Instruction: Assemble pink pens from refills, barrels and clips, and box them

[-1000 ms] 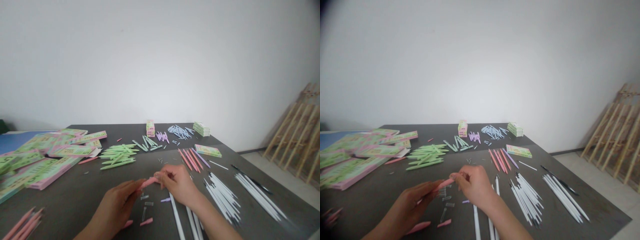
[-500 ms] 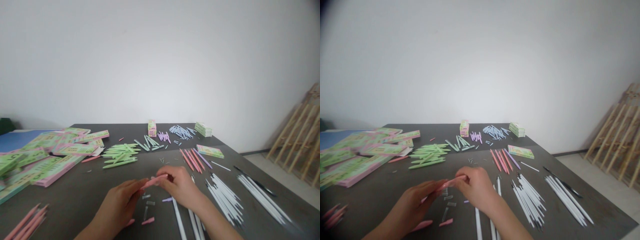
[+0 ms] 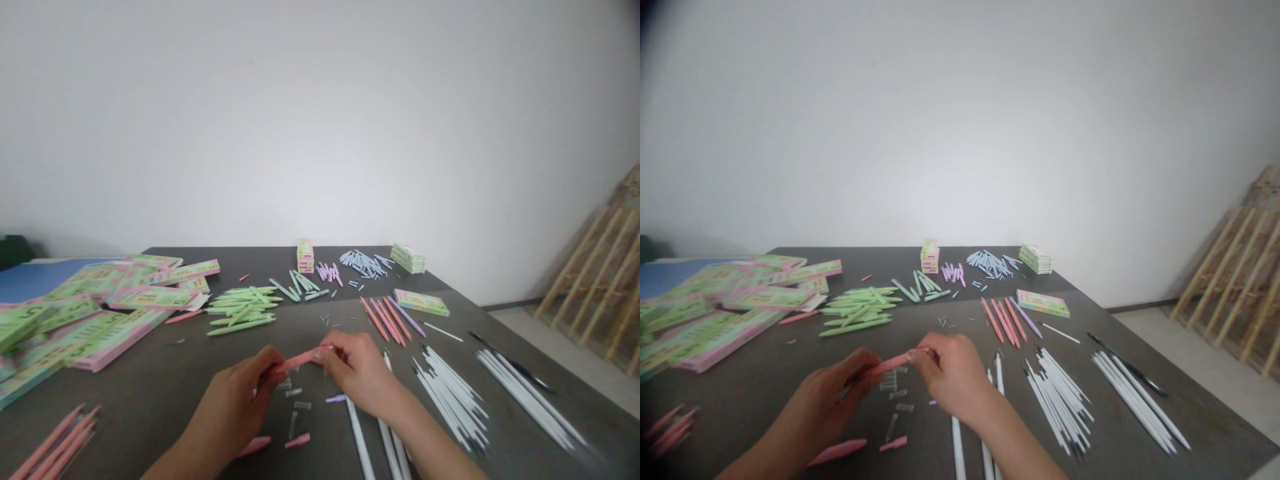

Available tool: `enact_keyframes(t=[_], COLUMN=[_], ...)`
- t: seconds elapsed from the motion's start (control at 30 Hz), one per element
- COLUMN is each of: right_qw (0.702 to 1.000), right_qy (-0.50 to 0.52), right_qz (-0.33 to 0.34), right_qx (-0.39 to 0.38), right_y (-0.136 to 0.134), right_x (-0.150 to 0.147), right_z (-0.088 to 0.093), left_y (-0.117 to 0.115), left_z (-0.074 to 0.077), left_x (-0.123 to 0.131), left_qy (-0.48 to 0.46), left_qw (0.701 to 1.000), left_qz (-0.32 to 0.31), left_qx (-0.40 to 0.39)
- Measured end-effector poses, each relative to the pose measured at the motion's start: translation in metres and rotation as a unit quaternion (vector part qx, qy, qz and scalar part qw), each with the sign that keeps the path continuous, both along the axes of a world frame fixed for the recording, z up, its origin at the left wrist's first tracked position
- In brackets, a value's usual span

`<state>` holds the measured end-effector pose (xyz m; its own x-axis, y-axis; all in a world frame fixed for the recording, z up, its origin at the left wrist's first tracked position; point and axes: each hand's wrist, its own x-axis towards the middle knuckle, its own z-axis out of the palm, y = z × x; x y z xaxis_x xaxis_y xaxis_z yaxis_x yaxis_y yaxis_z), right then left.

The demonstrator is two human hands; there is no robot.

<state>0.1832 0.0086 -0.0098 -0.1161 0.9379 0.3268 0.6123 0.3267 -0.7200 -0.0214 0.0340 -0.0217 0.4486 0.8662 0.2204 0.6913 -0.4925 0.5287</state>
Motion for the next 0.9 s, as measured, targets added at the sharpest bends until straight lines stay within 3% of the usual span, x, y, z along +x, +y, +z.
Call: enact_keyframes(t=[0.23,0.4,0.67,0.8,0.9], right_qw=[0.999,0.997,0.997,0.997,0.990], right_qy=[0.001,-0.068,0.079,0.068,0.126], right_qz=[0.029,-0.026,0.014,-0.022,-0.032], right_qx=[0.026,0.029,-0.004,0.000,-0.049], right_y=[-0.003,0.000,0.003,0.001,0.004], right_x=[-0.005,-0.011,-0.013,-0.017,-0.020], right_z=[-0.001,-0.008,-0.011,-0.015,-0.019], left_y=[0.004,0.003,0.004,0.003,0.005], left_z=[-0.005,-0.005,-0.002,-0.008,-0.010], left_x=[-0.003,-0.009,-0.007,-0.007,-0.011], left_qy=[0.003,0.052,0.089,0.092,0.100], left_qw=[1.000,0.994,0.989,0.977,0.964], left_qz=[-0.009,-0.013,-0.016,-0.032,-0.051], left_qx=[-0.007,0.092,0.114,0.189,0.242])
